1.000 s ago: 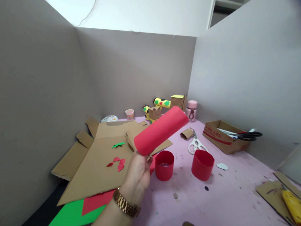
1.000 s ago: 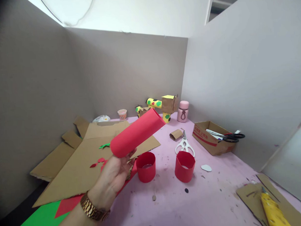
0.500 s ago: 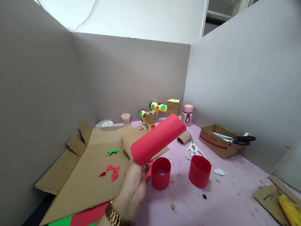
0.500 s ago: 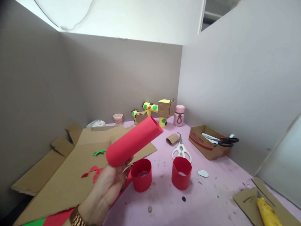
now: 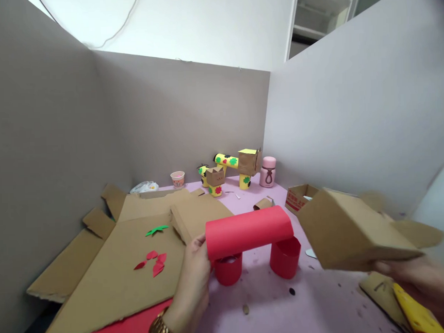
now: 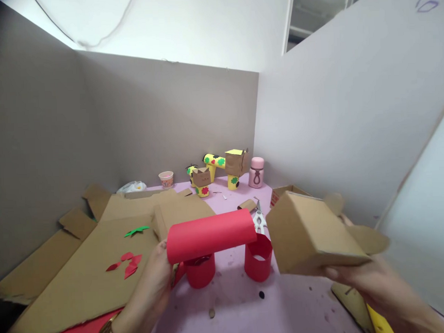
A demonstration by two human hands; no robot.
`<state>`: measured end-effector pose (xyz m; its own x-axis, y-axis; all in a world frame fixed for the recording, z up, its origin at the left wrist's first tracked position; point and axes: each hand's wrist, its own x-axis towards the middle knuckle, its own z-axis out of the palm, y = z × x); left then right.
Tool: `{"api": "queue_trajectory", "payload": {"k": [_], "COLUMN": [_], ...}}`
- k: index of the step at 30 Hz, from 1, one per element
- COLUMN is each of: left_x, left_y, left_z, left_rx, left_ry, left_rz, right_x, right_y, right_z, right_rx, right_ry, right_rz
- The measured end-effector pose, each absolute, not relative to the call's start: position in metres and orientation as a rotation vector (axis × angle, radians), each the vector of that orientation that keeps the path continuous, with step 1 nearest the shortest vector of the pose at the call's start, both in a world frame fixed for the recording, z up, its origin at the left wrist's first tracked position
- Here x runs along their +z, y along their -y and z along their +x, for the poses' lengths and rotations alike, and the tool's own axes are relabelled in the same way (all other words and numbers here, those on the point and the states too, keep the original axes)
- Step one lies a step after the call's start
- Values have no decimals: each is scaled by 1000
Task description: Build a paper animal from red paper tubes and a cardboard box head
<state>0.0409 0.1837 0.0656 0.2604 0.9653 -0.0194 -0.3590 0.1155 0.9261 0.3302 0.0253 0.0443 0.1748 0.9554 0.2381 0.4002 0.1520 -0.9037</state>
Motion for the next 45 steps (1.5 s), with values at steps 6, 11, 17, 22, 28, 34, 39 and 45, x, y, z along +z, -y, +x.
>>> {"api": "queue_trajectory", "payload": {"k": [6, 11, 17, 22, 28, 34, 39, 45], "left_x": [57, 52, 52, 50, 50, 47, 47, 49], "left_y": [-190, -193, -194, -194, -194, -197, -199, -196], "left_z": [36, 37, 39, 39, 40, 40, 40, 42], "left_rx": [1155, 1133, 1128, 1086, 1098, 1071, 1029, 1021], "left_ry": [-793, -750, -725, -848, -820, -859, -842, -872], "left_rz": [985, 1011, 1007, 1000, 1018, 1026, 1036, 1028], "right_x": [68, 67, 53, 60, 59, 52, 53, 53], "right_y": [-75, -85, -87, -86, -86, -87, -88, -91], "right_z": [322, 313, 319, 315, 315, 320, 318, 317], "right_rx": [777, 945, 997, 1043, 1029, 1038, 1029, 972], "right_ry": [1304, 1334, 1282, 1276, 1269, 1249, 1217, 1207], "right_rz": [-1319, -1254, -1257, -1293, -1285, -1276, -1270, -1249]}}
